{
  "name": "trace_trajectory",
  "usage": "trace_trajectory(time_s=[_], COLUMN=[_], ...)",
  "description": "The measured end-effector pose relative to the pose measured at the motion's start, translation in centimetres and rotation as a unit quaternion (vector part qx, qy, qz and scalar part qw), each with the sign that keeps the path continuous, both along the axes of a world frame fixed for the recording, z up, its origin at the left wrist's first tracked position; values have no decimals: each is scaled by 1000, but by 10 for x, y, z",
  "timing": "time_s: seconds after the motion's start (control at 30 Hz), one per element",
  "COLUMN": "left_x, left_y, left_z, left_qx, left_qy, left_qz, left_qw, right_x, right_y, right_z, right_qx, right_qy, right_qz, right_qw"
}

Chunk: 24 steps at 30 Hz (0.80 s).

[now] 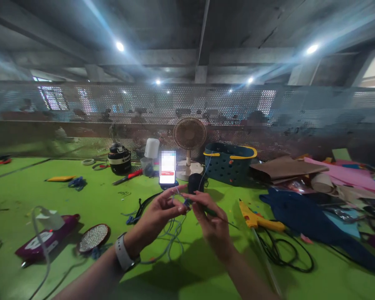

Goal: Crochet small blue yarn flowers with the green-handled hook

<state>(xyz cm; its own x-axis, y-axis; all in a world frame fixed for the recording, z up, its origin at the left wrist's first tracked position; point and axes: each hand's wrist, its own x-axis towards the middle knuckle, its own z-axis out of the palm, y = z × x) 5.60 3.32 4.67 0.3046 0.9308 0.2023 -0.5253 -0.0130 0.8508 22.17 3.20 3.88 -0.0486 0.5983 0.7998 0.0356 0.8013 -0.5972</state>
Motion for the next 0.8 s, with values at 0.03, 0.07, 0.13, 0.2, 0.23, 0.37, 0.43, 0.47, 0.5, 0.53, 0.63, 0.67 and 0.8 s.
trace_trajectory(time_s=[0.03,0.07,0.13,0.2,0.23,0.37,0.43,0.47,0.5,0.53,0.63,0.67,0.8], left_x=[-2,-4,-6,-8,-8,-10,-10,-11,-11,-11,-11,-11,-10], left_y=[0,0,-1,-2,-2,-2,-1,-1,-1,-1,-2,-2,-2], left_z=[2,4,7,9,10,12,13,14,15,15,16,16,13], left_qx=[0,1,5,10,13,19,17,17,16,16,17,17,14], left_qy=[8,16,33,48,53,57,53,51,49,47,46,45,33], left_qz=[2,4,8,6,5,15,19,21,21,22,27,30,34], left_qw=[1000,1000,999,999,998,998,998,998,998,999,998,998,999], right_x=[1,1,2,4,5,6,5,5,5,5,6,6,6], right_y=[1,2,3,4,5,5,5,6,6,6,7,7,7], right_z=[0,-1,-4,-6,-7,-8,-8,-8,-8,-9,-10,-10,-11], right_qx=[-23,-43,-73,-102,-113,-135,-144,-149,-154,-158,-162,-160,-163], right_qy=[20,40,79,100,106,124,128,130,130,130,134,135,132], right_qz=[14,30,54,61,59,56,56,56,58,61,68,71,92], right_qw=[999,998,993,988,986,982,980,979,978,977,975,975,973])
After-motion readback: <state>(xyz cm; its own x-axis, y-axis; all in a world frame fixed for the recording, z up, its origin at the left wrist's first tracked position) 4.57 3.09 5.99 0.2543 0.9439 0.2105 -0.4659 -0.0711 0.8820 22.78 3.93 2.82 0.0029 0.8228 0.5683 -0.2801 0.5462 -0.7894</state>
